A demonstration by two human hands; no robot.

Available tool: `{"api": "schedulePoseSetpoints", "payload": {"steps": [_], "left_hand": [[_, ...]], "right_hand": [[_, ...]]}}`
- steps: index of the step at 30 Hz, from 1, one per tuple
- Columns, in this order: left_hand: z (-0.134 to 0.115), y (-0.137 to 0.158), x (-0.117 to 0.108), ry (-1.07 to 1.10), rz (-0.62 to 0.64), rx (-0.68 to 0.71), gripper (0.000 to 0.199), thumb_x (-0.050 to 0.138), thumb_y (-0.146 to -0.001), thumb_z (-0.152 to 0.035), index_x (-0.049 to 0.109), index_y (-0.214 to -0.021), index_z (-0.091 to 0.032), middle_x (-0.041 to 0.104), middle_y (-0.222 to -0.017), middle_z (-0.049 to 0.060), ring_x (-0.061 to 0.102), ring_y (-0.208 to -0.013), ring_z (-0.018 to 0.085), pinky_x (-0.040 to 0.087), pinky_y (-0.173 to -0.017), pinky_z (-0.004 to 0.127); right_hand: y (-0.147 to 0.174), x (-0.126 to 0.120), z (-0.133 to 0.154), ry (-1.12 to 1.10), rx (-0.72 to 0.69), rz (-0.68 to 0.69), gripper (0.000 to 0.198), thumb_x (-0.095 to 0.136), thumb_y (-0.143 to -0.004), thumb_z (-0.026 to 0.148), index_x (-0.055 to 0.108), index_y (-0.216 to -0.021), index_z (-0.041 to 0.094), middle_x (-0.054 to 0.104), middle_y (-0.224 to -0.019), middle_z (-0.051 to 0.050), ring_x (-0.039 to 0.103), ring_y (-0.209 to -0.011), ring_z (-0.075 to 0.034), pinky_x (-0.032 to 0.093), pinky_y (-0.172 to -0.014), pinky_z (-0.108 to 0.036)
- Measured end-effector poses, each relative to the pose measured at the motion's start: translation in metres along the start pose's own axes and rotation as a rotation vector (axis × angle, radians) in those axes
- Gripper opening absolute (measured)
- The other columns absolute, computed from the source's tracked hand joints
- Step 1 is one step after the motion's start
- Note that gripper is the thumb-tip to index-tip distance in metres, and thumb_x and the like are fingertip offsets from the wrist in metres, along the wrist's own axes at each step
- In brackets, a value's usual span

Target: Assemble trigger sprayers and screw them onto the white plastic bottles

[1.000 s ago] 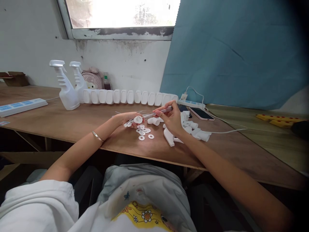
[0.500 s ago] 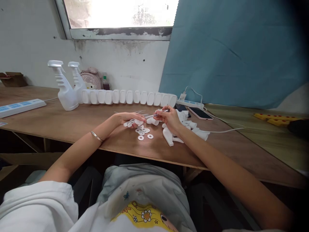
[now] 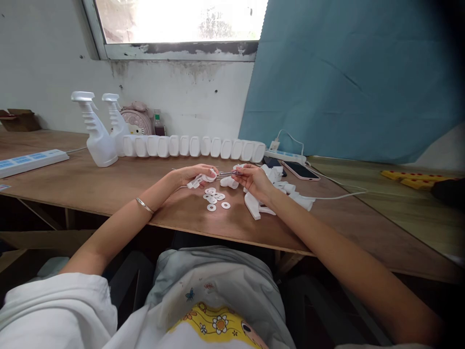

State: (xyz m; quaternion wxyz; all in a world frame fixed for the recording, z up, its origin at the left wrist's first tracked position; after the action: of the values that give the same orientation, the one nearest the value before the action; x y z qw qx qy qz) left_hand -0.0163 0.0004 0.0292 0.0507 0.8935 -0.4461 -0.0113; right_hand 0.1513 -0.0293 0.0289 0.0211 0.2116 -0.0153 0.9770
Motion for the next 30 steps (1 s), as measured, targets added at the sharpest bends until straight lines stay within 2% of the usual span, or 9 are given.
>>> {"api": "schedulePoseSetpoints", "payload": {"steps": [4, 10, 14, 17, 21, 23, 27, 30], "left_hand": [[-0.001, -0.002, -0.005, 0.017, -0.088, 0.055, 0.021, 0.068, -0.066, -0.029, 0.058, -0.078, -0.015, 0.048, -0.061, -0.002, 0.039, -0.044, 0.004, 0.032, -0.040, 0.016], [0.004, -0.006, -0.009, 0.054, -0.091, 0.055, 0.037, 0.072, -0.065, -0.043, 0.058, -0.082, -0.013, 0.050, -0.061, -0.002, 0.042, -0.044, 0.004, 0.032, -0.038, 0.015], [0.003, -0.006, -0.017, 0.118, -0.291, -0.018, 0.035, 0.061, -0.075, -0.047, 0.056, -0.080, -0.013, 0.047, -0.052, -0.002, 0.043, -0.039, 0.006, 0.030, -0.034, 0.015], [0.001, -0.006, -0.022, 0.237, -0.415, -0.010, 0.025, 0.057, -0.079, -0.036, 0.052, -0.071, -0.013, 0.050, -0.053, 0.000, 0.048, -0.040, 0.008, 0.036, -0.035, 0.017], [0.003, -0.009, -0.026, 0.378, -0.462, 0.014, 0.004, 0.047, -0.072, -0.012, 0.049, -0.068, -0.012, 0.056, -0.058, 0.005, 0.057, -0.049, 0.014, 0.050, -0.048, 0.025], [0.006, -0.011, -0.029, 0.409, -0.499, 0.018, 0.006, 0.045, -0.067, -0.007, 0.049, -0.069, -0.011, 0.057, -0.059, 0.007, 0.060, -0.054, 0.016, 0.053, -0.055, 0.028], [0.006, -0.011, -0.034, 0.413, -0.610, 0.086, 0.015, 0.049, -0.064, -0.002, 0.053, -0.077, -0.008, 0.061, -0.069, 0.008, 0.064, -0.067, 0.017, 0.055, -0.067, 0.027], [0.004, -0.010, -0.037, 0.318, -0.629, 0.131, 0.017, 0.059, -0.065, -0.006, 0.057, -0.081, -0.007, 0.063, -0.075, 0.008, 0.063, -0.069, 0.014, 0.054, -0.069, 0.025]], "right_hand": [[-0.001, -0.002, -0.001, -0.028, 0.022, -0.011, 0.018, 0.061, -0.070, 0.002, 0.053, -0.062, 0.016, 0.065, -0.062, 0.000, 0.063, -0.056, -0.009, 0.058, -0.058, -0.017], [-0.006, -0.008, -0.002, -0.053, 0.059, -0.050, 0.013, 0.056, -0.072, 0.003, 0.057, -0.066, 0.014, 0.065, -0.061, -0.002, 0.062, -0.054, -0.009, 0.057, -0.055, -0.016], [-0.007, -0.012, -0.002, -0.027, 0.050, -0.069, 0.012, 0.056, -0.068, 0.003, 0.055, -0.067, 0.015, 0.065, -0.059, -0.002, 0.061, -0.052, -0.009, 0.056, -0.051, -0.017], [-0.005, -0.011, 0.003, 0.096, -0.058, -0.070, 0.019, 0.059, -0.062, 0.003, 0.048, -0.067, 0.017, 0.065, -0.058, -0.001, 0.061, -0.048, -0.011, 0.054, -0.046, -0.020], [0.000, -0.006, 0.006, 0.319, -0.196, -0.077, 0.032, 0.063, -0.058, 0.007, 0.038, -0.072, 0.022, 0.062, -0.050, 0.004, 0.059, -0.040, -0.013, 0.050, -0.039, -0.023], [0.002, -0.003, 0.007, 0.424, -0.258, -0.061, 0.035, 0.064, -0.057, 0.010, 0.036, -0.074, 0.023, 0.061, -0.050, 0.006, 0.058, -0.039, -0.014, 0.048, -0.038, -0.023], [0.012, 0.006, 0.014, 0.642, -0.485, 0.006, 0.033, 0.067, -0.058, 0.017, 0.040, -0.076, 0.023, 0.060, -0.054, 0.008, 0.059, -0.042, -0.014, 0.046, -0.040, -0.022], [0.020, 0.012, 0.020, 0.662, -0.569, 0.056, 0.032, 0.068, -0.060, 0.018, 0.043, -0.079, 0.023, 0.059, -0.056, 0.008, 0.059, -0.044, -0.012, 0.046, -0.043, -0.022]]}}
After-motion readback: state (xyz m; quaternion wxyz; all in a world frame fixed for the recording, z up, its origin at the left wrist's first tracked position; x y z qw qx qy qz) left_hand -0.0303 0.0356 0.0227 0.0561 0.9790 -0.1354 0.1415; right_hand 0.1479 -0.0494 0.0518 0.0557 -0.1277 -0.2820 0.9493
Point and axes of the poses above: each hand's wrist, its own y-axis away from the middle knuckle, its own x-axis out of the palm, z = x × y, the point moved 5 cm from there along -y, towards the middle knuckle
